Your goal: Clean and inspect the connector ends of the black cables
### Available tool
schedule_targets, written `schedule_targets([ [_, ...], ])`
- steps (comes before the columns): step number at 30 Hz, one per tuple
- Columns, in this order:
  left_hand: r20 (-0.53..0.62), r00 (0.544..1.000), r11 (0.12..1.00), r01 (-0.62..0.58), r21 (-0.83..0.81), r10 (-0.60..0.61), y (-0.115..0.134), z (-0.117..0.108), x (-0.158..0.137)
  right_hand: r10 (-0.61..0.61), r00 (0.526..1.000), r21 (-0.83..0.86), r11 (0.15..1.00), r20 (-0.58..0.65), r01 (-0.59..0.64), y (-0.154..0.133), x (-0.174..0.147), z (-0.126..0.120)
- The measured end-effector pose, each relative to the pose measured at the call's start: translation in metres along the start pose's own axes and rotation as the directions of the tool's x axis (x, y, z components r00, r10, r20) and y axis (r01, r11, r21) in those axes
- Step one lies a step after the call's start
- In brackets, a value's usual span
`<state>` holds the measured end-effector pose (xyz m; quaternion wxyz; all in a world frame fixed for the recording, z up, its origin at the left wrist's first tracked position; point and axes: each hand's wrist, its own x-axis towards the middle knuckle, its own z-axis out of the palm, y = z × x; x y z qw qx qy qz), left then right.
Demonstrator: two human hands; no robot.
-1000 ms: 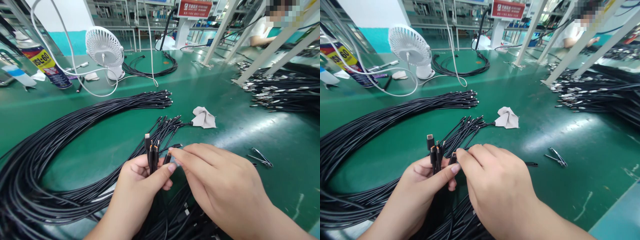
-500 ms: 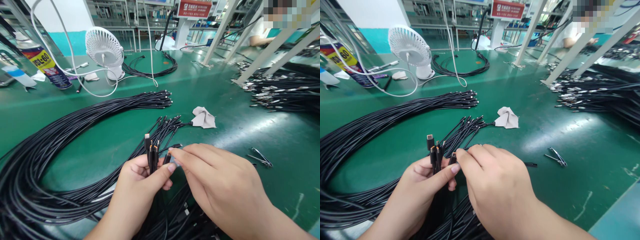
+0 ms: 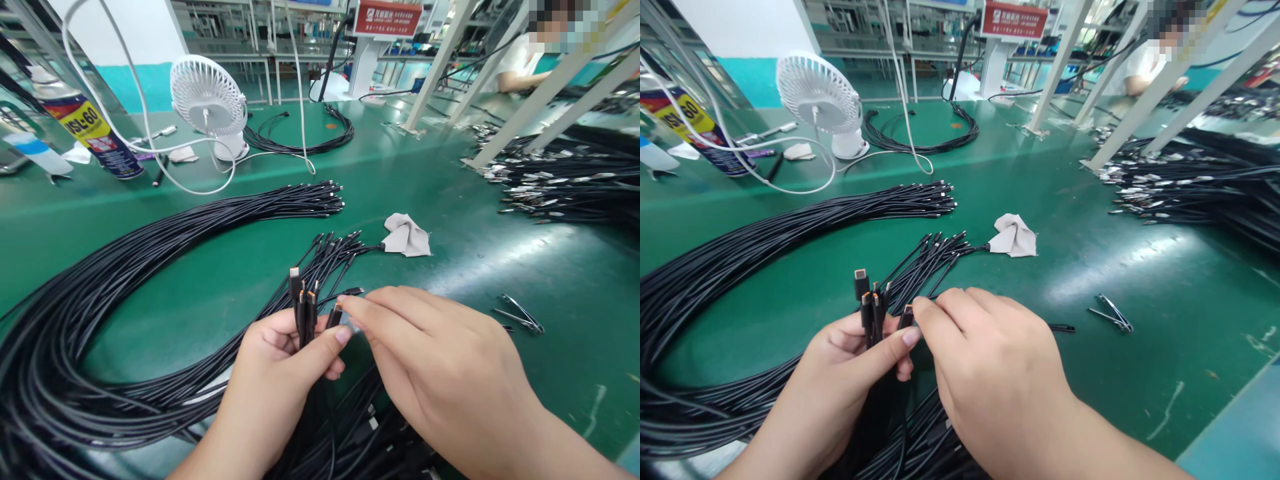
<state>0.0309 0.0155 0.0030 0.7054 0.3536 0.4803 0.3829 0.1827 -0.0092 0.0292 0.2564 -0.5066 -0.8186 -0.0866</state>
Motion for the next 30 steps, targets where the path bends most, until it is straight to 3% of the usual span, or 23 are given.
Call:
schedule_targets([
  [25, 0.019, 1.0, 0.998, 0.019, -0.065, -0.017, -0.0005, 0.0003, -0.0007, -0.013, 1.0, -0.003, 1.0, 0.0, 0.013, 0.0013, -0.0004, -0.0005],
  [30, 0.019, 1.0, 0.997, 0.006, -0.072, -0.005, -0.0014, -0.0001, 0.0002, 0.018, 1.0, 0.072, 0.997, 0.003, -0.018, 0.0035, -0.0024, 0.0002],
])
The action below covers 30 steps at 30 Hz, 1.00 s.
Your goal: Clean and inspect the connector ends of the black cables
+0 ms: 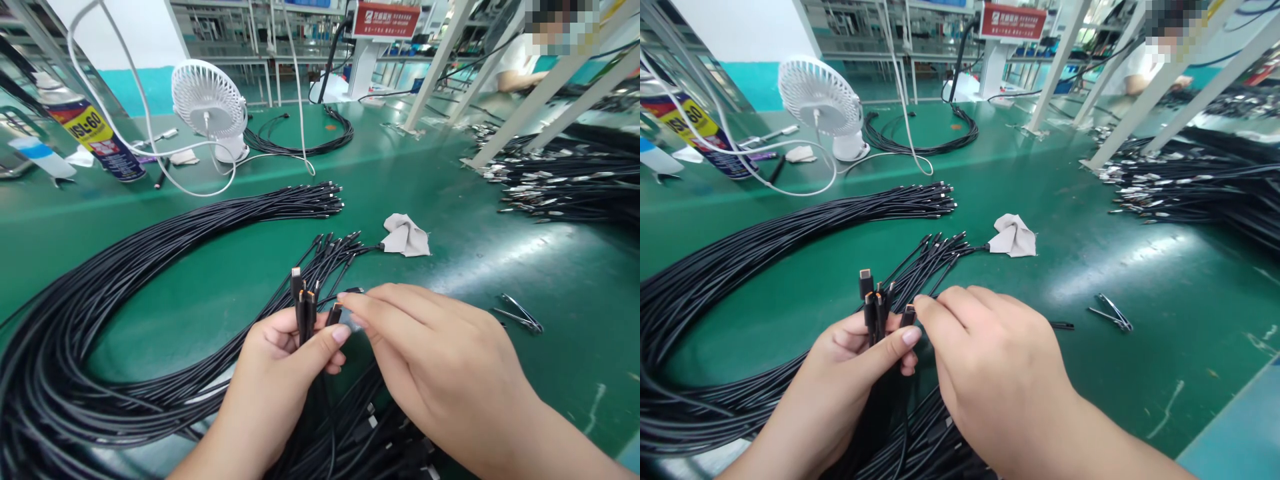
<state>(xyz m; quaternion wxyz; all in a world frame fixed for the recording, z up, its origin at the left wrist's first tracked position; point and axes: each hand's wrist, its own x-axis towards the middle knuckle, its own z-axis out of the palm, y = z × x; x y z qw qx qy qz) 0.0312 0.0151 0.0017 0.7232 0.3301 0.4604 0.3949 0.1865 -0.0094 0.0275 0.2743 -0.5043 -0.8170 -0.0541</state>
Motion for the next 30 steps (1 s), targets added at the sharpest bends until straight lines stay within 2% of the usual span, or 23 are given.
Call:
schedule_targets([
  [4, 0.003, 1.0, 0.999, -0.024, 0.022, 0.024, -0.002, -0.002, 0.0, 0.134, 0.985, 0.261, 0.952, 0.11, -0.158, 0.003, 0.002, 0.002],
  [7, 0.06, 0.997, 0.995, -0.054, 0.08, 0.049, -0.003, -0.003, -0.001, 0.249, 0.941, 0.44, 0.836, 0.228, -0.327, 0.006, 0.005, 0.005],
  [9, 0.09, 0.993, 0.99, -0.08, 0.114, 0.07, -0.002, -0.003, -0.001, 0.272, 0.923, 0.533, 0.756, 0.272, -0.379, 0.008, 0.008, 0.006],
  [12, 0.097, 0.992, 0.988, -0.088, 0.127, 0.076, -0.001, -0.001, -0.002, 0.211, 0.95, 0.614, 0.726, 0.23, -0.31, 0.01, 0.012, 0.008],
  [16, 0.069, 0.997, 0.993, -0.049, 0.11, 0.042, -0.001, -0.001, -0.003, 0.143, 0.985, 0.513, 0.841, 0.094, -0.171, 0.014, 0.013, 0.01],
  [20, 0.053, 0.998, 0.996, -0.033, 0.08, 0.029, -0.002, -0.003, -0.003, 0.193, 0.98, 0.379, 0.912, -0.053, -0.159, 0.02, 0.013, 0.01],
  [25, 0.06, 0.997, 0.997, -0.043, 0.064, 0.039, -0.004, -0.005, -0.003, 0.32, 0.947, 0.47, 0.84, -0.023, -0.272, 0.026, 0.015, 0.01],
  [28, 0.044, 0.998, 0.998, -0.039, 0.058, 0.036, -0.003, -0.003, -0.003, 0.342, 0.94, 0.541, 0.79, 0.004, -0.289, 0.028, 0.015, 0.013],
  [30, 0.043, 0.998, 0.997, -0.039, 0.063, 0.037, -0.002, -0.001, -0.003, 0.339, 0.941, 0.547, 0.787, 0.003, -0.285, 0.032, 0.016, 0.016],
])
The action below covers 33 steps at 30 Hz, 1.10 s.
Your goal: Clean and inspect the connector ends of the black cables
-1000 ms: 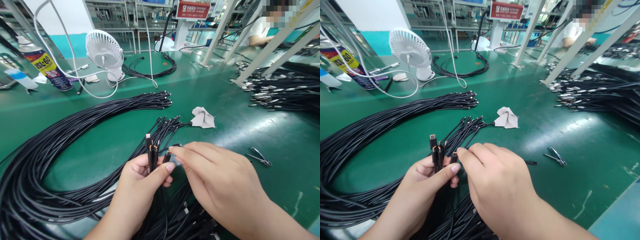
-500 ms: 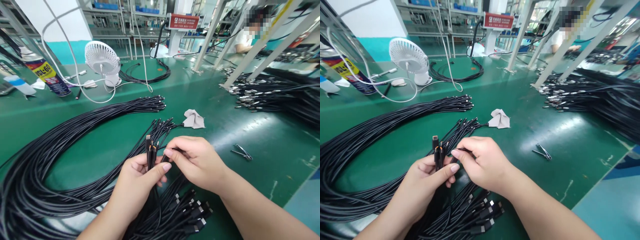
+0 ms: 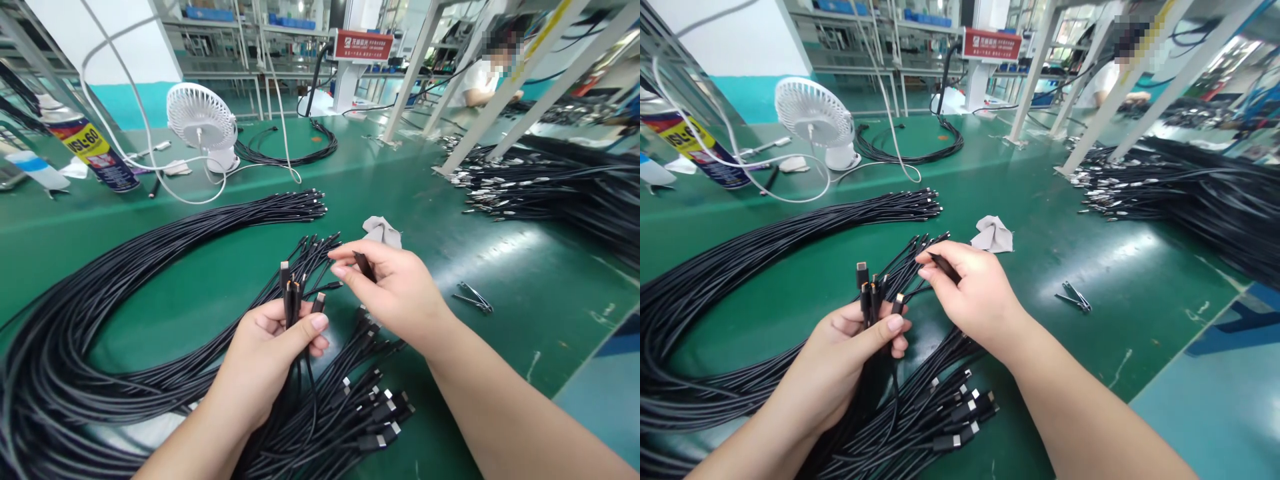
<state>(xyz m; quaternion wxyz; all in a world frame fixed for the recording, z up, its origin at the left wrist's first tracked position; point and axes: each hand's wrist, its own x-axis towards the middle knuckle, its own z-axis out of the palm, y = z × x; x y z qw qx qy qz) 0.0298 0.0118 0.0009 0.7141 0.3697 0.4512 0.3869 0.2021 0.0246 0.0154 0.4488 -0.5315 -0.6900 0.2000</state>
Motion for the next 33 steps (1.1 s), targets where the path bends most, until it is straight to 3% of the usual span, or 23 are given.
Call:
schedule_targets([
  [6, 0.047, 0.999, 0.998, -0.015, 0.067, 0.012, -0.001, 0.002, -0.001, 0.054, 0.998, -0.148, 0.987, -0.024, -0.057, 0.016, 0.011, -0.005],
  [10, 0.017, 0.999, 0.992, -0.051, 0.118, 0.05, -0.002, 0.0, -0.001, 0.127, 0.984, -0.001, 0.992, 0.125, -0.128, 0.009, 0.008, -0.005],
  [13, 0.032, 0.997, 0.988, -0.081, 0.129, 0.077, -0.001, 0.0, 0.001, 0.104, 0.95, 0.16, 0.975, 0.295, -0.156, -0.004, -0.001, 0.003],
  [16, 0.04, 0.995, 0.984, -0.099, 0.148, 0.094, -0.001, 0.0, 0.003, 0.085, 0.923, 0.224, 0.958, 0.376, -0.179, -0.012, -0.005, 0.01],
  [18, 0.027, 0.996, 0.983, -0.084, 0.165, 0.081, -0.001, 0.0, 0.003, 0.086, 0.934, 0.204, 0.965, 0.347, -0.165, -0.014, -0.004, 0.011],
  [21, 0.004, 0.998, 0.981, -0.06, 0.186, 0.061, -0.002, -0.001, 0.002, 0.11, 0.975, 0.113, 0.985, 0.191, -0.133, -0.013, 0.001, 0.006],
  [24, 0.007, 0.998, 0.98, -0.059, 0.192, 0.059, -0.003, -0.002, 0.001, 0.133, 0.986, 0.079, 0.987, 0.096, -0.14, -0.008, 0.004, 0.0],
  [29, 0.008, 0.998, 0.982, -0.057, 0.182, 0.057, -0.004, -0.002, 0.001, 0.091, 0.994, 0.141, 0.985, 0.068, -0.1, -0.003, 0.002, 0.0],
  [33, 0.008, 0.998, 0.982, -0.064, 0.175, 0.064, -0.002, -0.001, 0.001, 0.12, 0.977, 0.167, 0.975, 0.174, -0.149, -0.008, -0.001, 0.003],
])
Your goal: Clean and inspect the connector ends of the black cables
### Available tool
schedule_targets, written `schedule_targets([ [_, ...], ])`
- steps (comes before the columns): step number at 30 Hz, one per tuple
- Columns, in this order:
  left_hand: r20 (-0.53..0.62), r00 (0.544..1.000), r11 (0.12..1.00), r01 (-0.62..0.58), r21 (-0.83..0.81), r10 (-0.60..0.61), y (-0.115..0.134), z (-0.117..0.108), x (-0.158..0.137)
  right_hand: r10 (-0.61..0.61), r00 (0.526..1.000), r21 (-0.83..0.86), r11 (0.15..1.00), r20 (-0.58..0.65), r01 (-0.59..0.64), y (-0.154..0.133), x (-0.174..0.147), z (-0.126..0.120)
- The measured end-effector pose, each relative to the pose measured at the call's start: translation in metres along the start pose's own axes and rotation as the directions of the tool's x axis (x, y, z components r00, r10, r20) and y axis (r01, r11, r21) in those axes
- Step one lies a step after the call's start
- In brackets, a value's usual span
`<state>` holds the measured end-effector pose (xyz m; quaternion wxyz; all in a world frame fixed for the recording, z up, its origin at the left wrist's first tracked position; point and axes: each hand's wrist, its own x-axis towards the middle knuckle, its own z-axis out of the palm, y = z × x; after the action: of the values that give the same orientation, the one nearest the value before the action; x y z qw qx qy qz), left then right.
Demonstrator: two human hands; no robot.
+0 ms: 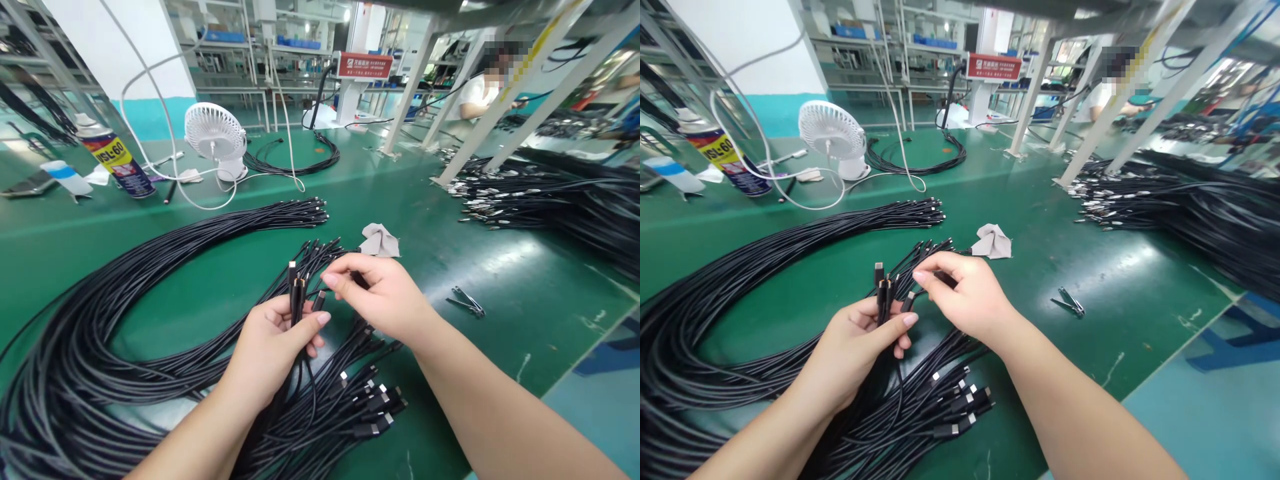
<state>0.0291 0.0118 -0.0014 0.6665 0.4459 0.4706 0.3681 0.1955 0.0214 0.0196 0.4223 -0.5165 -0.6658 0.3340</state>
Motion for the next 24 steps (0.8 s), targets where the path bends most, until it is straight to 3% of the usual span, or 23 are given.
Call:
schedule_targets([
  [4, 0.032, 0.999, 0.999, -0.036, 0.022, 0.035, 0.001, 0.0, 0.0, -0.059, 0.98, 0.03, 0.998, 0.191, 0.054, -0.004, -0.003, 0.005],
  [8, 0.046, 0.999, 0.999, -0.027, 0.035, 0.025, 0.0, 0.001, 0.001, -0.019, 0.977, 0.051, 0.999, 0.211, 0.008, -0.008, -0.003, 0.006],
  [10, 0.03, 1.0, 0.999, -0.006, 0.039, 0.005, 0.001, 0.002, 0.0, 0.017, 0.989, 0.003, 1.0, 0.147, -0.018, -0.009, -0.001, 0.004],
  [13, -0.004, 1.0, 0.999, 0.018, 0.033, -0.018, 0.002, 0.003, 0.0, 0.016, 0.999, -0.089, 0.996, -0.043, -0.02, -0.008, 0.003, -0.004],
  [17, 0.006, 1.0, 0.997, 0.007, 0.08, -0.008, -0.001, 0.004, -0.001, -0.041, 0.965, -0.153, 0.988, -0.26, 0.0, 0.003, 0.009, -0.017],
  [20, 0.153, 0.987, 0.969, -0.082, 0.235, 0.046, -0.005, 0.004, -0.006, -0.074, 0.925, -0.254, 0.967, -0.374, -0.025, 0.018, 0.015, -0.026],
  [24, 0.479, 0.878, 0.845, -0.239, 0.479, -0.024, -0.007, 0.002, -0.019, 0.014, 0.922, -0.497, 0.839, -0.388, -0.222, 0.038, 0.024, -0.039],
])
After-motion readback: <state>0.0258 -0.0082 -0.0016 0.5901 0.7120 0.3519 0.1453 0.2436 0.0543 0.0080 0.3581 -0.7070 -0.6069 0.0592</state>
